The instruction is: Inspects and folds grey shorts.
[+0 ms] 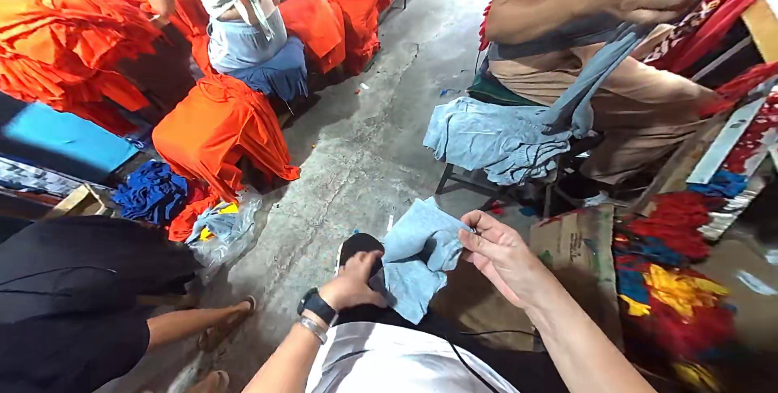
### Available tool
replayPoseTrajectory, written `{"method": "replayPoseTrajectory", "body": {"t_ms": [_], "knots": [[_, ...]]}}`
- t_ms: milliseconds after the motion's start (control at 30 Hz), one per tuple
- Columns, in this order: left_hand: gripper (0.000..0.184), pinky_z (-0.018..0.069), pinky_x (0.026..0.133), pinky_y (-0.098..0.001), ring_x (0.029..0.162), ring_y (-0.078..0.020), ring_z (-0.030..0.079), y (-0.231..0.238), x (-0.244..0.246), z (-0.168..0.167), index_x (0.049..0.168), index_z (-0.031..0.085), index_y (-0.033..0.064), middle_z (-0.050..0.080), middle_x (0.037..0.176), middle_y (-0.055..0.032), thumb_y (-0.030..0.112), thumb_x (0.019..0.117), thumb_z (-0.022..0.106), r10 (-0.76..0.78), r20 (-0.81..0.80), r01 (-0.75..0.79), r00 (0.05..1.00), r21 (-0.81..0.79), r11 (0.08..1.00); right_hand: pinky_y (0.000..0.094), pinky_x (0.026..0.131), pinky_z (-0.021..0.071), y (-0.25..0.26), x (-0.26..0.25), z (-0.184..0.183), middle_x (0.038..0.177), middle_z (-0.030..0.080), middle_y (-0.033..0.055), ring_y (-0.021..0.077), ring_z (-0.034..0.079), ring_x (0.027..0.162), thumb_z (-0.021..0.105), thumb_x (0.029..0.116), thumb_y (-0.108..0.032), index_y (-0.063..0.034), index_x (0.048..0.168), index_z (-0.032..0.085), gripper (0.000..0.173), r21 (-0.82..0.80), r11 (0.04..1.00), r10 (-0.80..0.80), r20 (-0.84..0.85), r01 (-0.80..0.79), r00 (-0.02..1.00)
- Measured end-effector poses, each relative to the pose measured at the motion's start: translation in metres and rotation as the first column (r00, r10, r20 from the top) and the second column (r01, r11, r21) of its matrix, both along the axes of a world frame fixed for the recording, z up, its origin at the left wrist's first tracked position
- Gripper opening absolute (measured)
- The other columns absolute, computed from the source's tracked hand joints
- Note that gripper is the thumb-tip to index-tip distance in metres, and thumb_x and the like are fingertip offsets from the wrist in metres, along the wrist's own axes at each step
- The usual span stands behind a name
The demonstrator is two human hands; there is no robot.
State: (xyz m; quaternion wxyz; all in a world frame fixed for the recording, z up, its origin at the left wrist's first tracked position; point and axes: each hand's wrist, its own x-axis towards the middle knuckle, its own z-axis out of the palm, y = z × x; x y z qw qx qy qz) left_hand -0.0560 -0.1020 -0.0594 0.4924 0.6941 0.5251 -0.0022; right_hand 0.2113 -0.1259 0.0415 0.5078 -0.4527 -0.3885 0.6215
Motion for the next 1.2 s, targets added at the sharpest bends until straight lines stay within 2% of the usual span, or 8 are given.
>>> {"method": "replayPoseTrajectory", "body": {"t_ms": [100, 233, 400, 667, 733, 867, 1033, 1200], "knots": [[0.060, 0.0203, 0.116, -0.0714, 0.146, -0.0442, 0.035, -0.014, 0.014, -0.016, 0.135, 0.064, 0.0046, 0.047, 0.152, -0.0219, 0.032, 0.0848, 0.080, -0.052, -0.080, 0.061, 0.995, 0.114, 0.992, 0.0276, 0.076, 0.0601, 0.004, 0.001, 0.001, 0.090, 0.069, 0.0016, 0.0091, 0.068, 0.079, 0.051, 0.0994, 0.000, -0.0095, 0.102, 0.063, 0.015, 0.015, 0.997, -0.071, 0.000, 0.071, 0.997], [0.027, 0.0511, 0.100, -0.0446, 0.107, -0.0195, 0.066, 0.007, 0.006, 0.000, 0.117, 0.069, 0.0004, 0.070, 0.113, -0.0110, 0.020, 0.0983, 0.064, 0.294, 0.325, -0.294, 0.899, -0.050, 0.955, 0.0294, 0.076, 0.0607, 0.011, 0.021, 0.007, 0.094, 0.068, -0.0002, 0.0096, 0.068, 0.081, 0.048, 0.1020, -0.002, -0.0102, 0.106, 0.061, 0.016, 0.068, 0.965, -0.259, 0.067, 0.255, 0.963], [0.023, 0.0577, 0.081, -0.0323, 0.084, -0.0097, 0.069, 0.035, 0.004, 0.050, 0.104, 0.072, 0.0076, 0.073, 0.092, -0.0020, 0.021, 0.1028, 0.053, 0.410, 0.704, -0.353, 0.580, -0.236, 0.905, 0.0277, 0.075, 0.0615, 0.013, 0.033, 0.005, 0.090, 0.068, -0.0003, 0.0083, 0.069, 0.078, 0.054, 0.0953, 0.006, -0.0088, 0.105, 0.060, 0.019, 0.127, 0.945, -0.318, 0.138, 0.301, 0.938], [0.030, 0.0568, 0.069, -0.0258, 0.073, -0.0051, 0.066, 0.036, 0.045, 0.105, 0.094, 0.072, 0.0119, 0.071, 0.082, 0.0015, 0.028, 0.1059, 0.050, 0.251, 0.804, -0.193, 0.539, -0.172, 0.966, 0.0411, 0.098, 0.0546, 0.002, 0.014, 0.003, 0.132, 0.063, 0.0096, 0.0188, 0.063, 0.118, 0.092, 0.0692, -0.033, -0.0134, 0.147, 0.051, 0.090, 0.227, 0.952, 0.011, 0.650, -0.207, 0.760], [0.031, 0.0563, 0.069, -0.0247, 0.073, -0.0039, 0.066, 0.037, 0.051, 0.113, 0.092, 0.072, 0.0121, 0.070, 0.080, 0.0029, 0.029, 0.1064, 0.050, 0.208, 0.813, -0.160, 0.544, -0.143, 0.977, 0.0395, 0.099, 0.0540, 0.003, 0.002, 0.002, 0.126, 0.065, 0.0099, 0.0178, 0.063, 0.116, 0.085, 0.0777, -0.040, -0.0090, 0.139, 0.059, 0.074, 0.305, 0.921, -0.036, 0.687, -0.243, 0.726], [0.018, 0.0552, 0.066, -0.0221, 0.070, -0.0016, 0.065, 0.039, 0.047, 0.117, 0.092, 0.074, 0.0131, 0.071, 0.079, 0.0046, 0.026, 0.0997, 0.063, 0.181, 0.817, -0.144, 0.547, -0.121, 0.982, 0.0169, 0.076, 0.0556, 0.009, -0.011, 0.007, 0.088, 0.070, -0.0082, -0.0035, 0.065, 0.082, 0.058, 0.1020, -0.028, -0.0125, 0.102, 0.072, 0.021, 0.404, 0.912, -0.170, 0.520, -0.065, 0.837], [0.009, 0.0549, 0.074, -0.0244, 0.082, -0.0046, 0.064, 0.040, 0.022, 0.110, 0.087, 0.069, 0.0102, 0.069, 0.090, 0.0020, 0.002, 0.0848, 0.069, 0.150, 0.753, -0.121, 0.641, -0.094, 0.988, 0.0252, 0.078, 0.0613, 0.003, -0.006, 0.033, 0.087, 0.075, -0.0016, 0.0056, 0.071, 0.081, 0.047, 0.1051, -0.024, -0.0135, 0.106, 0.074, 0.028, 0.097, 0.986, -0.150, 0.141, 0.138, 0.978], [0.014, 0.0575, 0.072, -0.0248, 0.075, -0.0049, 0.067, 0.038, 0.010, 0.101, 0.107, 0.061, 0.0127, 0.070, 0.084, 0.0015, 0.009, 0.0960, 0.054, 0.307, 0.742, -0.119, 0.596, -0.297, 0.948, 0.0300, 0.079, 0.0631, -0.006, 0.000, 0.041, 0.091, 0.075, 0.0058, 0.0116, 0.074, 0.084, 0.040, 0.1075, -0.033, -0.0100, 0.104, 0.072, 0.040, -0.049, 0.992, -0.116, -0.025, 0.115, 0.993]]}}
